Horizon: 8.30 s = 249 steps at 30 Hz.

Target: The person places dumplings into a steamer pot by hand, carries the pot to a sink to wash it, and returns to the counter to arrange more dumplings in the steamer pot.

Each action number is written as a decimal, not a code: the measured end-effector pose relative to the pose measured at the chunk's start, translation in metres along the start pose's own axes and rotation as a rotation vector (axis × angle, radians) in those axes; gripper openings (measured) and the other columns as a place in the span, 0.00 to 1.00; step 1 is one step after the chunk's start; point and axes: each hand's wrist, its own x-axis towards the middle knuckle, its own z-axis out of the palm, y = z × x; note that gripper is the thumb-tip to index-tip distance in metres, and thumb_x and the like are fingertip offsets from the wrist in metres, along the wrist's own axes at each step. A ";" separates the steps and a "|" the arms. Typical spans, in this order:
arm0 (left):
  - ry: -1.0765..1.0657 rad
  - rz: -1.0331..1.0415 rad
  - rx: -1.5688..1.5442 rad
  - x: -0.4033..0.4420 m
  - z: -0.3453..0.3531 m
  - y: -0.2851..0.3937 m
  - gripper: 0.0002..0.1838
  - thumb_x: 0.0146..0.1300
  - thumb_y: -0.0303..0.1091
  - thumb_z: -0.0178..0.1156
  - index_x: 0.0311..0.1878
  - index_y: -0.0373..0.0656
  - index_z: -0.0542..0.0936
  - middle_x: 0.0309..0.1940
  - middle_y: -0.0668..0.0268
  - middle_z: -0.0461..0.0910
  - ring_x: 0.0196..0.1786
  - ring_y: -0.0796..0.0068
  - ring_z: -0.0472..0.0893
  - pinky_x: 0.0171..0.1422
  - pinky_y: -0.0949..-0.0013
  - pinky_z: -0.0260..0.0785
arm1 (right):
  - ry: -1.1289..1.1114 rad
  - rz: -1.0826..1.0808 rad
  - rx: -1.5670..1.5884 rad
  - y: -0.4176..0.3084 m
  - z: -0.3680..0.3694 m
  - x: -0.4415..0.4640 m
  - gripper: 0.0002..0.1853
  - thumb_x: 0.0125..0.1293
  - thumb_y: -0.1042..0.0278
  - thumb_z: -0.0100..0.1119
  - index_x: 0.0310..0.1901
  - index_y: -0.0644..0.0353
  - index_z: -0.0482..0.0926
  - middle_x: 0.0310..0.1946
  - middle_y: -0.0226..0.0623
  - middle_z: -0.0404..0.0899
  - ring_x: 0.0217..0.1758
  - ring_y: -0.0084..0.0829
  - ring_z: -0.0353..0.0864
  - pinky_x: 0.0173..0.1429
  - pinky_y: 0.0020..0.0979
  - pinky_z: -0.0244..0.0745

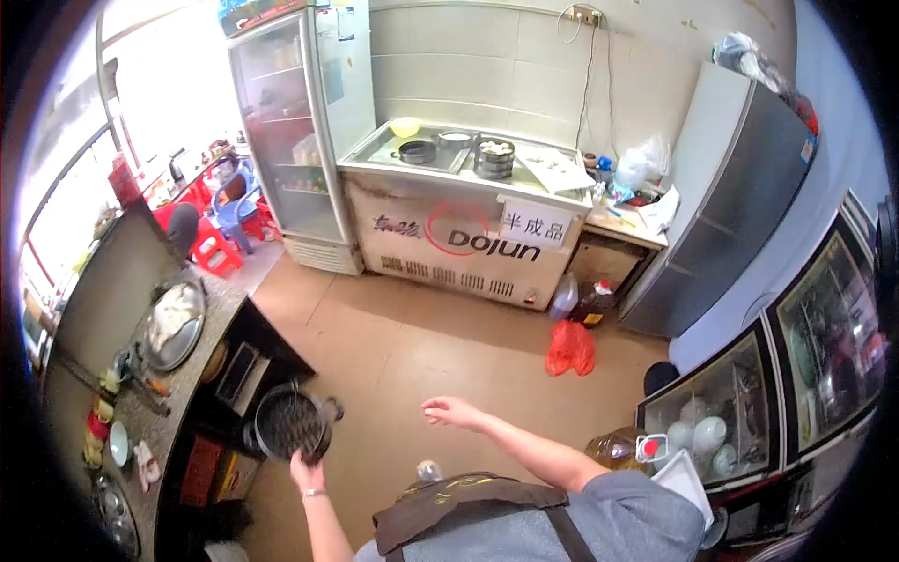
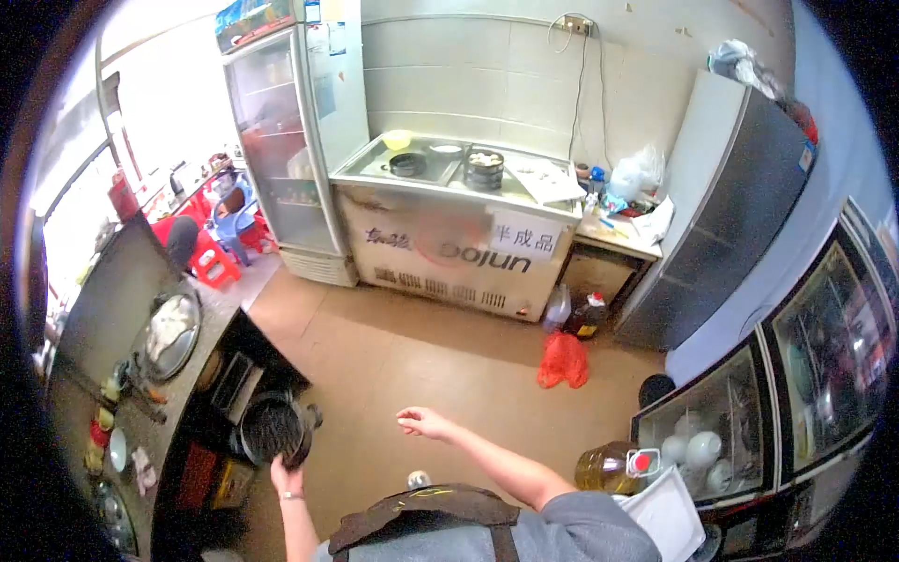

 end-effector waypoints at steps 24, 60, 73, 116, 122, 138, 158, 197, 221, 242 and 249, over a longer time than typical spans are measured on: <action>-0.898 -0.155 0.836 0.312 0.905 -0.429 0.22 0.65 0.36 0.58 0.59 0.38 0.71 0.49 0.60 0.78 0.46 0.70 0.79 0.51 0.68 0.73 | 0.818 -0.508 0.703 -0.230 -0.656 0.278 0.16 0.75 0.53 0.45 0.43 0.59 0.70 0.36 0.43 0.80 0.34 0.32 0.83 0.40 0.32 0.80; -1.088 -0.114 1.276 0.625 1.187 -0.631 0.30 0.70 0.56 0.41 0.36 0.41 0.84 0.33 0.51 0.82 0.40 0.52 0.81 0.49 0.57 0.70 | 0.946 -0.057 0.957 -0.262 -0.885 0.466 0.12 0.72 0.55 0.51 0.40 0.55 0.74 0.35 0.37 0.79 0.36 0.31 0.80 0.42 0.29 0.75; -1.063 -0.213 1.315 0.633 1.198 -0.625 0.29 0.70 0.55 0.42 0.33 0.44 0.85 0.32 0.51 0.83 0.41 0.49 0.81 0.49 0.55 0.72 | 0.830 0.044 0.921 -0.257 -0.900 0.452 0.13 0.72 0.58 0.53 0.46 0.60 0.74 0.43 0.39 0.77 0.45 0.33 0.77 0.49 0.35 0.74; -0.820 0.743 2.016 0.767 1.232 -0.639 0.08 0.48 0.33 0.62 0.32 0.47 0.85 0.39 0.63 0.81 0.49 0.62 0.76 0.46 0.57 0.68 | 0.939 0.205 0.105 -0.248 -0.945 0.439 0.22 0.72 0.62 0.50 0.61 0.67 0.68 0.45 0.29 0.76 0.40 0.19 0.70 0.47 0.23 0.66; -0.867 0.829 2.029 0.768 1.238 -0.642 0.09 0.49 0.38 0.65 0.33 0.47 0.85 0.39 0.62 0.82 0.50 0.63 0.77 0.47 0.58 0.69 | 0.975 0.212 0.165 -0.248 -0.945 0.442 0.18 0.72 0.62 0.50 0.56 0.65 0.71 0.40 0.28 0.75 0.38 0.19 0.69 0.44 0.22 0.65; -0.992 0.629 0.894 0.665 1.274 -0.557 0.08 0.53 0.35 0.62 0.33 0.42 0.81 0.34 0.59 0.80 0.41 0.58 0.80 0.48 0.60 0.73 | 1.006 0.141 0.088 -0.255 -0.936 0.449 0.12 0.72 0.63 0.51 0.47 0.64 0.73 0.31 0.28 0.72 0.36 0.21 0.70 0.46 0.23 0.66; -2.113 0.541 1.642 0.533 1.183 -0.609 0.17 0.50 0.28 0.60 0.47 0.44 0.79 0.57 0.56 0.70 0.66 0.56 0.66 0.68 0.36 0.56 | 1.130 -0.106 0.173 -0.272 -0.936 0.442 0.22 0.71 0.65 0.52 0.63 0.61 0.65 0.50 0.38 0.75 0.47 0.24 0.76 0.56 0.28 0.71; -1.650 0.265 1.223 0.561 1.241 -0.539 0.18 0.58 0.28 0.65 0.52 0.40 0.77 0.56 0.59 0.76 0.54 0.66 0.77 0.55 0.66 0.70 | 1.539 0.087 -0.130 -0.213 -1.135 0.449 0.24 0.61 0.66 0.61 0.58 0.51 0.68 0.44 0.36 0.76 0.23 0.21 0.75 0.27 0.23 0.72; -1.717 0.051 1.341 0.550 1.216 -0.597 0.17 0.59 0.26 0.58 0.52 0.38 0.77 0.36 0.58 0.79 0.40 0.68 0.80 0.48 0.68 0.74 | 0.720 -0.079 -0.589 -0.358 -0.998 0.510 0.21 0.55 0.71 0.63 0.51 0.62 0.75 0.46 0.43 0.76 0.44 0.38 0.81 0.51 0.34 0.76; -1.934 0.342 1.406 0.554 1.229 -0.589 0.10 0.47 0.20 0.61 0.35 0.36 0.76 0.33 0.54 0.74 0.38 0.57 0.78 0.44 0.63 0.72 | 0.940 -0.045 -0.682 -0.346 -0.982 0.520 0.24 0.53 0.75 0.67 0.53 0.60 0.74 0.44 0.43 0.75 0.40 0.40 0.80 0.46 0.35 0.77; -1.916 0.276 1.333 0.553 1.227 -0.593 0.13 0.45 0.19 0.63 0.36 0.36 0.75 0.34 0.57 0.73 0.37 0.59 0.77 0.43 0.63 0.71 | 0.918 -0.077 -0.638 -0.342 -0.983 0.515 0.24 0.54 0.76 0.66 0.54 0.61 0.74 0.44 0.43 0.75 0.40 0.42 0.79 0.46 0.36 0.76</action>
